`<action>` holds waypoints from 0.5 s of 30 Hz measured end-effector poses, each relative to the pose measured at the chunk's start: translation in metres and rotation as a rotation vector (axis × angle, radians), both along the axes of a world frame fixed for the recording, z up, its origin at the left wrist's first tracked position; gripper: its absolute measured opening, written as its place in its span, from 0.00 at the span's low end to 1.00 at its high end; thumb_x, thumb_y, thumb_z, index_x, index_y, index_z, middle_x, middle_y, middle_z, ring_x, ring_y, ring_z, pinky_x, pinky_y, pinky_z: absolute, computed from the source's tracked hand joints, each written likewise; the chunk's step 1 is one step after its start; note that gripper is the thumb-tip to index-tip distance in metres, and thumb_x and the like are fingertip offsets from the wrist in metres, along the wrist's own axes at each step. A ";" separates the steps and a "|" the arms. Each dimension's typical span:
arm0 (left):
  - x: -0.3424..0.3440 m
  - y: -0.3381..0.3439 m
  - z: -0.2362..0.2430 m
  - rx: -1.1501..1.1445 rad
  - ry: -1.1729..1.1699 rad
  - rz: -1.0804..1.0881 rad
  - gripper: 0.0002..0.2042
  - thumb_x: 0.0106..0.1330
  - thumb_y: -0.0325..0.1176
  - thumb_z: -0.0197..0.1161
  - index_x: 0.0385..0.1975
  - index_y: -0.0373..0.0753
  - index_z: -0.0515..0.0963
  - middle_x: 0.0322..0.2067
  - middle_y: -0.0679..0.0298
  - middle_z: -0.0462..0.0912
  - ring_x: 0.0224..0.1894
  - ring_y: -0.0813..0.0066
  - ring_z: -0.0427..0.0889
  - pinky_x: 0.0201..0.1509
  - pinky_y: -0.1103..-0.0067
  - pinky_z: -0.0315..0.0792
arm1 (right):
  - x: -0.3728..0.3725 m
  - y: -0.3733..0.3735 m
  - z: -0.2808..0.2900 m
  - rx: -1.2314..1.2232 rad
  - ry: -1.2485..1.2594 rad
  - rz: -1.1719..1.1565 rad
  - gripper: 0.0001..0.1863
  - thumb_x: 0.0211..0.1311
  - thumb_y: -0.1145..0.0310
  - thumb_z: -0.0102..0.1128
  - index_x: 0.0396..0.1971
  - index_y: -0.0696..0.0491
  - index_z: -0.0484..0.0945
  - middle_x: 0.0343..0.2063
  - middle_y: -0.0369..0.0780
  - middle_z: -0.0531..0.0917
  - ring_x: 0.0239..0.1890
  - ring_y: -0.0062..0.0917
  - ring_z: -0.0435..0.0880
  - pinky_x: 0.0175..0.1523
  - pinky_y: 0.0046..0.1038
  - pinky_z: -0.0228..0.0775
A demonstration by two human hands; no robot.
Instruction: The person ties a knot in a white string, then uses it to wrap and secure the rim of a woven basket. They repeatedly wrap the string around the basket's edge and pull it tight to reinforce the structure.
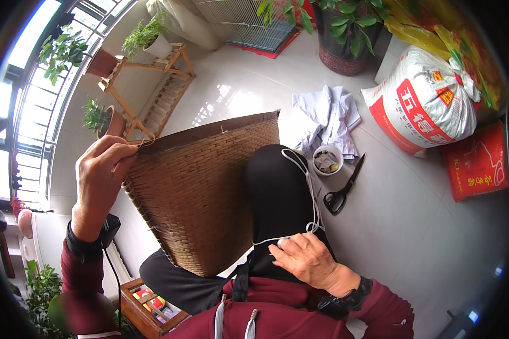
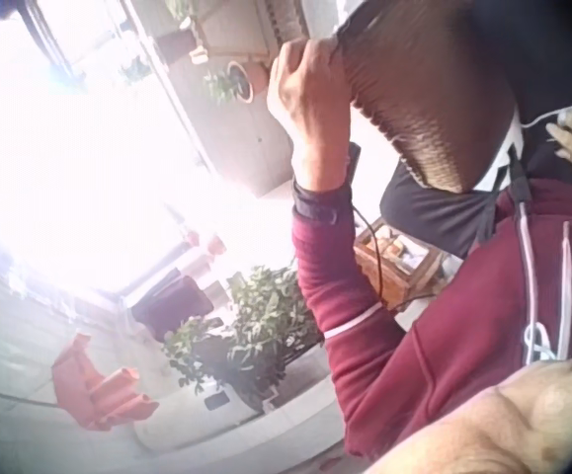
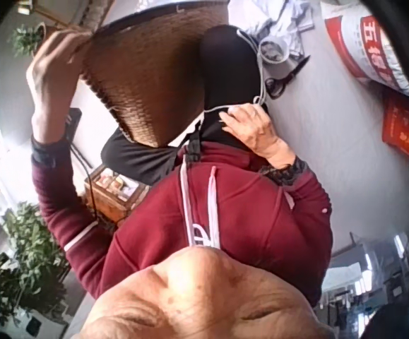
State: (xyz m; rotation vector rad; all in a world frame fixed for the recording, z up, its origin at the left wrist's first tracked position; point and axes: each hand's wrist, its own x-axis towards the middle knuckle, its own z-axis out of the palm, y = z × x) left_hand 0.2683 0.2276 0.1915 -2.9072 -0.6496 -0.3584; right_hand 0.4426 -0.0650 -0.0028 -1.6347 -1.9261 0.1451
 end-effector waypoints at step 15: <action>0.018 0.002 -0.001 0.329 0.025 -0.058 0.07 0.49 0.21 0.66 0.28 0.37 0.80 0.27 0.62 0.83 0.43 0.63 0.83 0.47 0.71 0.75 | 0.170 -0.050 -0.323 -0.428 1.525 -1.058 0.15 0.67 0.62 0.57 0.49 0.54 0.74 0.37 0.38 0.80 0.36 0.23 0.80 0.43 0.25 0.74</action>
